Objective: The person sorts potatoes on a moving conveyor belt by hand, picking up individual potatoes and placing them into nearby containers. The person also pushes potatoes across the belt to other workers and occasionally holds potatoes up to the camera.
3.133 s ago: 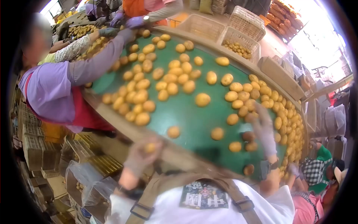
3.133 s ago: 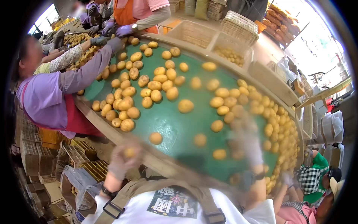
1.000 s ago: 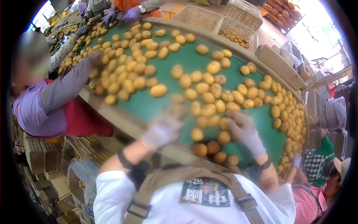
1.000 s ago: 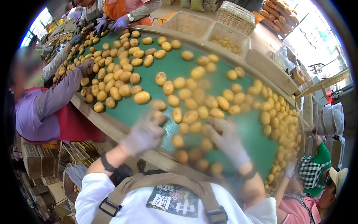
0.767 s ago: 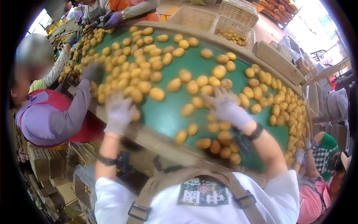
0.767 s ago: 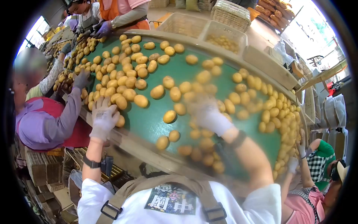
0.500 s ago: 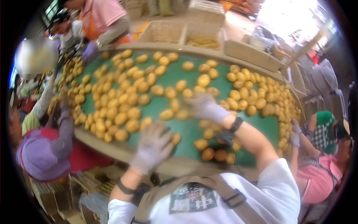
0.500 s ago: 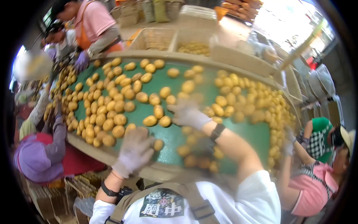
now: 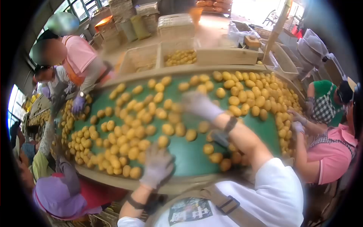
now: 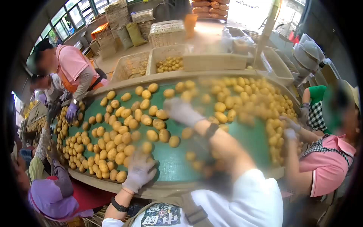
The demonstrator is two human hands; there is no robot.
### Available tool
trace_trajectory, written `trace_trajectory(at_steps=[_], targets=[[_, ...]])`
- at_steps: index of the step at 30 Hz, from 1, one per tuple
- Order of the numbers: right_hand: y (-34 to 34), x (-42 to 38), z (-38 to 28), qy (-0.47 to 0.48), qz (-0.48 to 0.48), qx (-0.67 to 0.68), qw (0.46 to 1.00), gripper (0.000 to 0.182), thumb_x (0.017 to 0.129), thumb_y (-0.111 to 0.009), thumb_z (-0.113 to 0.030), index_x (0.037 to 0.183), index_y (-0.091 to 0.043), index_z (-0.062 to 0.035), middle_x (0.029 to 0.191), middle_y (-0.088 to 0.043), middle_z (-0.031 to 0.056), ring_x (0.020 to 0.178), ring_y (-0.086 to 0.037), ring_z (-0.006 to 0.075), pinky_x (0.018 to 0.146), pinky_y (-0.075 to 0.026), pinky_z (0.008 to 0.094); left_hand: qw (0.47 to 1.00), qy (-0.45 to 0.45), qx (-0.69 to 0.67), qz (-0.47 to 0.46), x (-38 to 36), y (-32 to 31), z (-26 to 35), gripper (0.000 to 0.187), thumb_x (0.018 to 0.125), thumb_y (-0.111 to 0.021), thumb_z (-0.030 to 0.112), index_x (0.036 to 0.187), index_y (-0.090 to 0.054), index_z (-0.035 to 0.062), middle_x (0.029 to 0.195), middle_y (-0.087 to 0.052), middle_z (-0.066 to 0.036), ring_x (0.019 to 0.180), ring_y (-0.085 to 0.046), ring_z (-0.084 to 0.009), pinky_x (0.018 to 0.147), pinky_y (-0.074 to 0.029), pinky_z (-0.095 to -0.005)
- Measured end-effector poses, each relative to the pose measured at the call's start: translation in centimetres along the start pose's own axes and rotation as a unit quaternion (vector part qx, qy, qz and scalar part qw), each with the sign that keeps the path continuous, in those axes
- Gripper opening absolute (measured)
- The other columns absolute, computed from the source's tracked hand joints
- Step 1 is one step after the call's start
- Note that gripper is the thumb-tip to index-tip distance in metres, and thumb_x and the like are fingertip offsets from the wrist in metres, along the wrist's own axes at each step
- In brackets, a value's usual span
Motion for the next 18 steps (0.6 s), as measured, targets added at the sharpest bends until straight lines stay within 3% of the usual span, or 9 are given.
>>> trace_trajectory(at_steps=[1,2,3,5,7,10,14,16,18], targets=[[-0.8,2.0,3.5,-0.083,-0.044,-0.098,0.991,0.015,0.092,-0.054,-0.016,0.098,-0.066,-0.0087,0.097,-0.071,0.0199,0.092,-0.070,0.0377,0.076,-0.055,0.0534,1.000,0.002,-0.016,0.009,-0.1,0.3,0.3,0.032,0.072,-0.077,0.025,0.104,-0.074,0.0210,0.120,-0.060,-0.010,0.126,-0.048,-0.0414,0.103,-0.040,-0.0557],[2.3,2.7,3.9,-0.134,-0.002,-0.133,0.982,0.016,0.090,-0.054,-0.010,0.099,-0.066,-0.0078,0.102,-0.069,0.0213,0.098,-0.068,0.0385,0.081,-0.055,0.0519,0.999,0.005,-0.032,0.014,0.1,0.9,0.8,0.032,0.072,-0.077,0.025,0.104,-0.074,0.0205,0.120,-0.060,-0.010,0.126,-0.049,-0.0412,0.103,-0.041,-0.0553],[0.3,3.8,8.6,-0.064,0.041,-0.126,0.989,0.034,0.087,-0.056,-0.015,0.119,-0.066,-0.0074,0.121,-0.069,0.0169,0.112,-0.064,0.0402,0.100,-0.050,0.0498,0.999,0.008,-0.047,0.021,0.6,1.5,1.3,0.032,0.072,-0.077,0.025,0.103,-0.074,0.0200,0.120,-0.060,-0.009,0.126,-0.049,-0.0410,0.103,-0.041,-0.0549],[-0.2,3.6,10.1,-0.075,-0.072,-0.174,0.979,0.052,0.084,-0.057,-0.015,0.136,-0.059,-0.0108,0.141,-0.057,0.0219,0.125,-0.058,0.0402,0.108,-0.045,0.0495,0.998,-0.025,-0.052,0.030,2.0,2.2,3.3,0.037,0.074,-0.076,0.028,0.109,-0.071,0.0190,0.122,-0.060,-0.010,0.126,-0.050,-0.0397,0.103,-0.041,-0.0556],[0.9,4.7,7.7,-0.151,-0.171,-0.231,0.946,0.056,0.084,-0.058,-0.016,0.140,-0.057,-0.0137,0.144,-0.054,0.0226,0.126,-0.058,0.0411,0.107,-0.046,0.0488,0.994,-0.071,-0.064,0.062,3.4,3.0,4.7,0.039,0.075,-0.076,0.029,0.113,-0.070,0.0195,0.122,-0.059,-0.011,0.126,-0.050,-0.0390,0.103,-0.041,-0.0559],[0.5,5.3,10.2,-0.202,-0.176,-0.157,0.951,0.058,0.084,-0.059,-0.017,0.141,-0.055,-0.0143,0.143,-0.053,0.0234,0.123,-0.059,0.0426,0.105,-0.048,0.0484,0.996,-0.055,-0.066,0.016,2.8,0.0,2.7,0.038,0.077,-0.073,0.030,0.114,-0.069,0.0208,0.119,-0.059,-0.010,0.123,-0.053,-0.0342,0.105,-0.040,-0.0568],[2.2,5.7,9.9,-0.202,-0.167,-0.204,0.943,0.042,0.092,-0.058,-0.025,0.130,-0.060,-0.0056,0.127,-0.064,0.0276,0.118,-0.063,0.0441,0.097,-0.052,0.0506,0.994,-0.008,-0.105,-0.004,-0.2,0.2,-1.8,0.036,0.076,-0.071,0.026,0.111,-0.068,0.0197,0.110,-0.061,-0.009,0.117,-0.054,-0.0309,0.110,-0.034,-0.0565],[2.1,3.9,10.3,-0.184,-0.175,-0.129,0.959,0.043,0.093,-0.058,-0.026,0.131,-0.060,-0.0059,0.124,-0.065,0.0273,0.118,-0.063,0.0427,0.096,-0.052,0.0493,0.999,0.028,-0.016,0.005,-2.1,2.5,-5.4,0.037,0.073,-0.072,0.024,0.110,-0.068,0.0185,0.103,-0.061,-0.007,0.111,-0.054,-0.0305,0.114,-0.031,-0.0558],[0.2,0.7,13.9,-0.237,-0.222,-0.018,0.946,0.047,0.095,-0.057,-0.028,0.137,-0.056,-0.0081,0.124,-0.066,0.0256,0.116,-0.064,0.0400,0.097,-0.051,0.0471,0.980,0.170,0.051,-0.094,-4.0,2.4,-10.9,0.044,0.073,-0.074,0.027,0.116,-0.069,0.0183,0.118,-0.063,-0.008,0.121,-0.053,-0.0320,0.117,-0.028,-0.0558]])
Point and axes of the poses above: each hand's wrist, its own x-axis towards the middle knuckle, its own y-axis out of the back of the hand, z = x × y, the point moved 7 cm from there along x, towards the middle knuckle
